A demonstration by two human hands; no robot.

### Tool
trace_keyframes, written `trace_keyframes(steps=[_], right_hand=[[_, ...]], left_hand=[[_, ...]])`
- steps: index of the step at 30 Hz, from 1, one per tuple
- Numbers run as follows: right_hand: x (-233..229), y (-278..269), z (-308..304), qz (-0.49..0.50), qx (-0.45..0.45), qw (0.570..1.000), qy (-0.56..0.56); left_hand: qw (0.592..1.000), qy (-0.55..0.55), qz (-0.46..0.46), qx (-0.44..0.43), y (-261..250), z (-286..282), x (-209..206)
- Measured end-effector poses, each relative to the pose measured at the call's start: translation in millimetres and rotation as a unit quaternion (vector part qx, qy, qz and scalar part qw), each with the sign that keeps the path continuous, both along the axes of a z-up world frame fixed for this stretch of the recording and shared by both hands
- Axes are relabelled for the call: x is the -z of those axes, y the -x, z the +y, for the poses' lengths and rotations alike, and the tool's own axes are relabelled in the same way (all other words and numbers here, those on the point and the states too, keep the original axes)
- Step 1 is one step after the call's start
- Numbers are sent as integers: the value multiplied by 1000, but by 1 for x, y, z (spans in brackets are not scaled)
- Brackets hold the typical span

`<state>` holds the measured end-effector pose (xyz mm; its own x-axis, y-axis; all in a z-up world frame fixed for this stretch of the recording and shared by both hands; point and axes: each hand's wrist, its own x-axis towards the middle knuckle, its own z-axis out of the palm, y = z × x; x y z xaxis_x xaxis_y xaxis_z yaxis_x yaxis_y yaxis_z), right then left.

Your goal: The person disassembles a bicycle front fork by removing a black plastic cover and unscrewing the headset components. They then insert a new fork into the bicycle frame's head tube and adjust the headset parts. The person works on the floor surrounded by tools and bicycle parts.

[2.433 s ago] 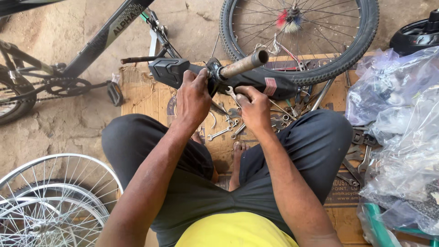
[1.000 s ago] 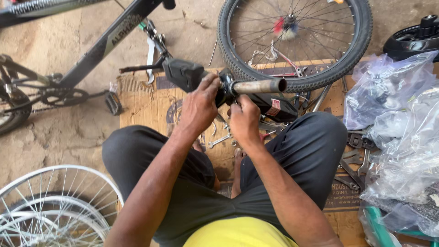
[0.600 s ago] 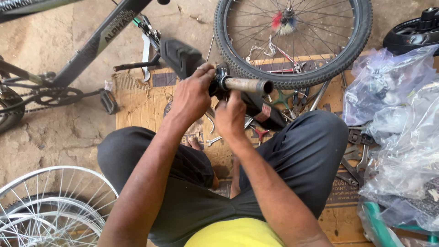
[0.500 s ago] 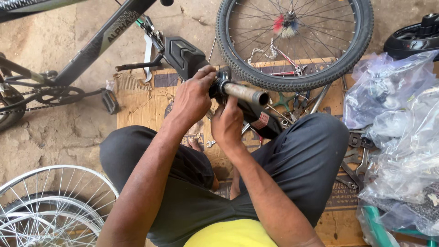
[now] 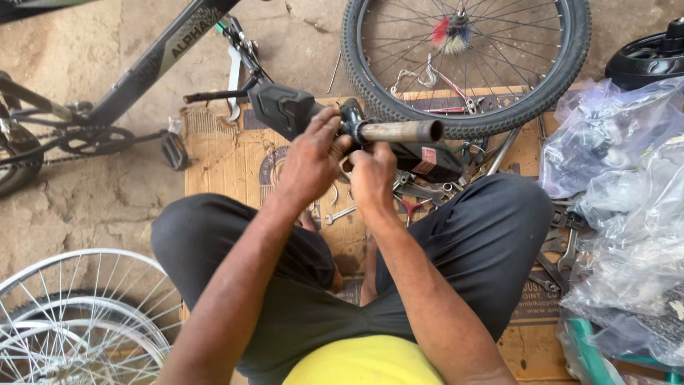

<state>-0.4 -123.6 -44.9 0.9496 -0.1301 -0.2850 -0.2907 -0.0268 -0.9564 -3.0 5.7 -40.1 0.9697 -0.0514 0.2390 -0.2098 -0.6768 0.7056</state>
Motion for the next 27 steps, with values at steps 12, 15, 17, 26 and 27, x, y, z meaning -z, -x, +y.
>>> trace_keyframes(steps=[12,15,17,26,27], right_hand=[[44,20,45,-120,66,983,-121],[62,33,58,-193,86,977,-10],[75,36,61,-238,105,964,52],[82,40,37,-222,16,969,108],[79,40,33,-235,-9,963,132]], left_hand=[[999,2,-5,-39,16,16,4],[999,-1,-26,-36,16,17,10],[999,1,-36,-32,14,13,11],[998,-3,-10,-59,7,13,7],[998,3,-1,-63,7,14,5]])
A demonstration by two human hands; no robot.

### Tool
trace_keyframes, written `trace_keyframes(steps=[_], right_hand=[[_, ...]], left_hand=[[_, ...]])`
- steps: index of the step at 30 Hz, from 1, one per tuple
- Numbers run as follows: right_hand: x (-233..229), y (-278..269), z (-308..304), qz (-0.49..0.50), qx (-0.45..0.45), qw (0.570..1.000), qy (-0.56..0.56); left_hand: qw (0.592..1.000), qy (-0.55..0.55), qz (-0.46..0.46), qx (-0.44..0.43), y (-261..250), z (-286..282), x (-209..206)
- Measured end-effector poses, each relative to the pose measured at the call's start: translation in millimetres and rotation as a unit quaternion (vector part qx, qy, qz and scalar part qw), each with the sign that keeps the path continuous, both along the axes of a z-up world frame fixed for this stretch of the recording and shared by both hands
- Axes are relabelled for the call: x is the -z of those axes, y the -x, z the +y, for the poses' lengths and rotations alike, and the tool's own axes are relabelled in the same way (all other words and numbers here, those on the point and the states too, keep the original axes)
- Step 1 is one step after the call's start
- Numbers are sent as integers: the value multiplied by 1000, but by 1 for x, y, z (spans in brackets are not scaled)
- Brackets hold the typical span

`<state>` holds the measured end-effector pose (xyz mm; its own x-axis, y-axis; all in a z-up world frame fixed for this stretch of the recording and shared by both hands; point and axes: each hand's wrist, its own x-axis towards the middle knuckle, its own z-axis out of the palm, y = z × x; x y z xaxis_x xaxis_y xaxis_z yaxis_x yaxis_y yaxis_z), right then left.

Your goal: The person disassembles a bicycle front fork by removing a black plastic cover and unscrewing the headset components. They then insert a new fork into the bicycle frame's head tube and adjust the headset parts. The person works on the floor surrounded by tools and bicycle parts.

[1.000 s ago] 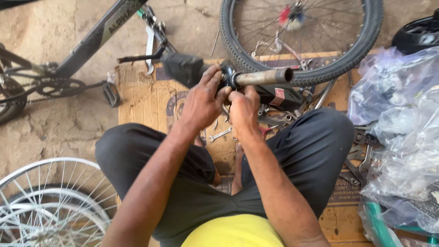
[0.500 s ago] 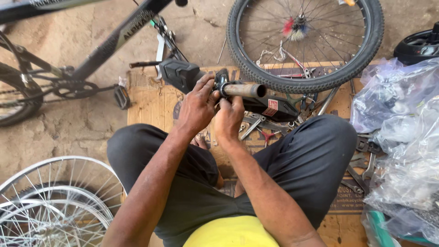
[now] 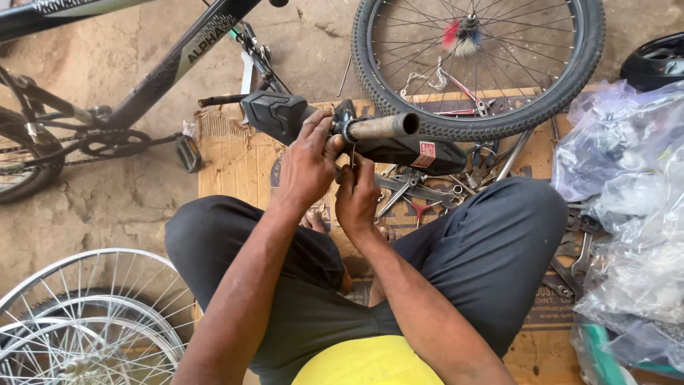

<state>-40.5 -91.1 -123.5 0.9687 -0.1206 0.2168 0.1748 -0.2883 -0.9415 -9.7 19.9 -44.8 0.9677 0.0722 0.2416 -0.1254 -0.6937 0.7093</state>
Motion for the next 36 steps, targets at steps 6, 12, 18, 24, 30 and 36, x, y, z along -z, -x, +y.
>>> trace_keyframes(steps=[6,12,18,24,30,36], right_hand=[[-24,-3,-2,142,-27,987,-64],[-21,-2,-4,39,19,999,17],[-35,-7,1,252,-16,952,-173],[-35,-6,-5,245,-78,962,-89],[17,-8,-23,150,-116,953,238],[24,-1,-44,150,-217,920,291]], left_hand=[[999,-23,-21,33,3,5,-2],[997,-68,-22,34,4,-4,5],[993,-117,-5,23,-5,-3,5],[990,-131,-37,35,-8,5,7],[988,-141,-25,49,-15,10,3],[990,-130,-54,31,-20,12,6]])
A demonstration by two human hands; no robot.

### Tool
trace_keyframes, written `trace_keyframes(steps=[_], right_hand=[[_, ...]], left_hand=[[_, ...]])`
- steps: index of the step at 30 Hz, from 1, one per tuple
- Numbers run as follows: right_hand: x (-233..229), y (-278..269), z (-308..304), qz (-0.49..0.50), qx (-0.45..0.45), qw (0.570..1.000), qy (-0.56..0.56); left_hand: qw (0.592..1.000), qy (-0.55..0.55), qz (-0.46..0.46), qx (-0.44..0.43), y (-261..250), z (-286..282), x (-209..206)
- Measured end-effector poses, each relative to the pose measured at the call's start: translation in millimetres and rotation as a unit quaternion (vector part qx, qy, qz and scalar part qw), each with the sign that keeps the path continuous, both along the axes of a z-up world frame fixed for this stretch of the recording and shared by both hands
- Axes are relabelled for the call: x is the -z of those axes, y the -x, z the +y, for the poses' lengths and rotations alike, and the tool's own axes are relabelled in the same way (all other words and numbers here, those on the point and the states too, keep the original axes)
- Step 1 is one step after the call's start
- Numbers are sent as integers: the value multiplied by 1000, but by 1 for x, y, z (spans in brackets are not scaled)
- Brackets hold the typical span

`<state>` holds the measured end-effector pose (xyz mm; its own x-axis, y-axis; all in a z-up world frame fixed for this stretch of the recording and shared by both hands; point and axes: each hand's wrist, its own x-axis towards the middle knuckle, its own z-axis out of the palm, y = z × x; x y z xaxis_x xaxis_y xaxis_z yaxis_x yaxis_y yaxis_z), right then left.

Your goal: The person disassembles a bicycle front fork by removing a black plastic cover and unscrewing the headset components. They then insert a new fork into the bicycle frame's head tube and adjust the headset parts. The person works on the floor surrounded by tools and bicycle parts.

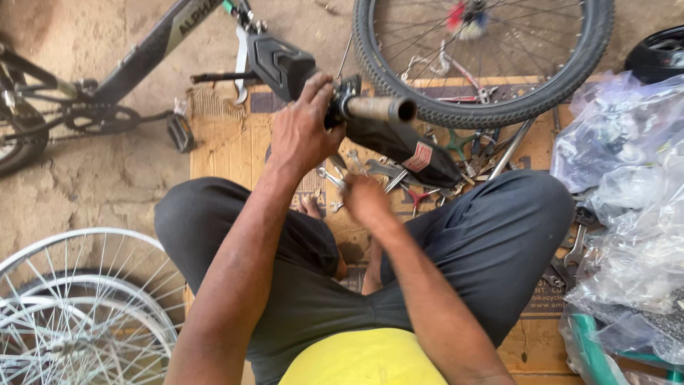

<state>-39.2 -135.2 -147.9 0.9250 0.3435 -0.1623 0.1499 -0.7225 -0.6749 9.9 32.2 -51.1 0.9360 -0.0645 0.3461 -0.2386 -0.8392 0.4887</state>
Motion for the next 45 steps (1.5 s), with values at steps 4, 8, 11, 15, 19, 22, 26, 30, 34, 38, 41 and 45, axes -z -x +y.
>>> trace_keyframes(steps=[4,8,11,15,19,22,26,30,34,38,41,45], right_hand=[[-73,-36,-44,-11,-1,998,-59],[-116,-80,-57,161,111,952,-234],[-110,-107,-54,171,95,890,-411],[-89,-126,-44,233,118,826,-500],[-76,-142,-41,234,97,786,-563],[-76,-160,-37,245,65,794,-553],[-78,-174,-30,258,45,806,-531],[-83,-183,-25,286,68,811,-505],[-89,-183,-18,294,83,810,-501],[-87,-172,-11,219,82,798,-556],[-84,-155,-10,117,41,839,-529],[-80,-129,-12,28,-15,870,-492]], left_hand=[[999,5,-29,-25,-5,9,4],[999,29,-17,-37,-4,12,2],[998,33,-27,-40,-4,12,2],[998,36,-15,-55,-5,13,4],[997,39,-29,-62,-7,16,4],[997,39,2,-72,-9,15,0],[997,34,3,-65,-14,13,-2],[998,32,13,-54,-17,14,-2],[997,50,43,-36,-19,18,-6],[998,59,32,-17,-22,22,-9],[995,71,60,-21,-23,22,-12],[994,72,76,-20,-23,22,-17]])
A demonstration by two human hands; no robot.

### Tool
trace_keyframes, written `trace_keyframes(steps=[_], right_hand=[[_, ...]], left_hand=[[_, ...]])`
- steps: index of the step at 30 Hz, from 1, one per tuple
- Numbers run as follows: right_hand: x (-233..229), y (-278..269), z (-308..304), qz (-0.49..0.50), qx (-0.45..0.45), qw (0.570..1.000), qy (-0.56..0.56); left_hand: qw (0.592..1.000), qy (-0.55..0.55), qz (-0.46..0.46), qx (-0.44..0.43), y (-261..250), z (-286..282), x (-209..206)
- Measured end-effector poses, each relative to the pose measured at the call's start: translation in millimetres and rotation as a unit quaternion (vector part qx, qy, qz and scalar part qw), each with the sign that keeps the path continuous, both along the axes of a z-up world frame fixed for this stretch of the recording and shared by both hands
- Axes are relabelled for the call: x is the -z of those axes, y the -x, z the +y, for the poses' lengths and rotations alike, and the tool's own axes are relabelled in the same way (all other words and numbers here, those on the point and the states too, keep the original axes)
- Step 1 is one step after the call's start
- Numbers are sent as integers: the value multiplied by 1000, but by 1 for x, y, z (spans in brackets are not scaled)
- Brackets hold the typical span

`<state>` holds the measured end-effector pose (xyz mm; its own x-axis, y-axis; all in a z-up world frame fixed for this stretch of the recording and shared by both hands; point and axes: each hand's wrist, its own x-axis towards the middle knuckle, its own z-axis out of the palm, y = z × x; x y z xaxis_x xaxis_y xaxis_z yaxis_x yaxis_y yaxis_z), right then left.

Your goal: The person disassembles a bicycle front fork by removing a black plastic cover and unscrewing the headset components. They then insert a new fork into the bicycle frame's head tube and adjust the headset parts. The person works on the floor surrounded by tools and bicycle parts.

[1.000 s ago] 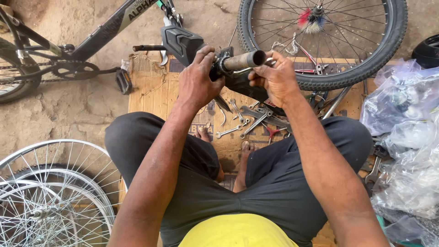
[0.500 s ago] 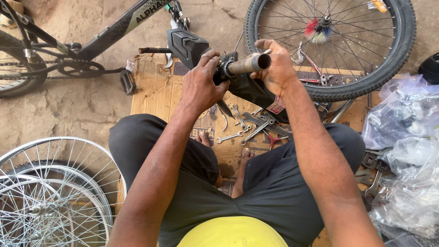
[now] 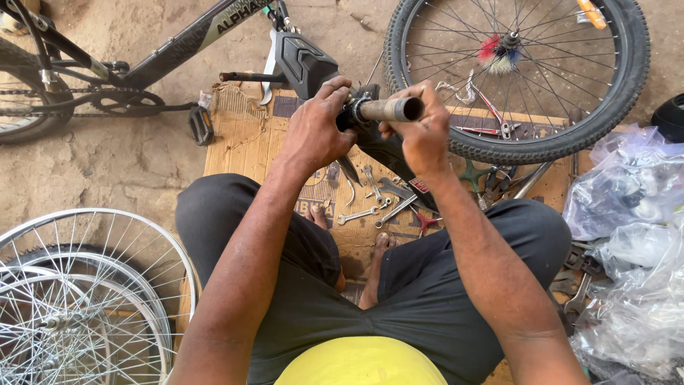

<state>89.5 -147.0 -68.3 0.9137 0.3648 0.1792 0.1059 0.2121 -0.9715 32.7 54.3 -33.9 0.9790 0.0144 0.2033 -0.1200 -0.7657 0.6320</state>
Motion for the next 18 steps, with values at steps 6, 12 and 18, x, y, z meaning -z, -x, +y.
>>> trace_keyframes(steps=[6,12,18], right_hand=[[5,4,1,-26,12,999,-24],[-7,-9,0,201,23,971,-131],[10,24,4,-62,80,995,6]], left_hand=[[1000,-19,4,8,0,1,-3],[999,-20,20,21,7,-4,-5],[999,-22,22,20,10,-7,-8]])
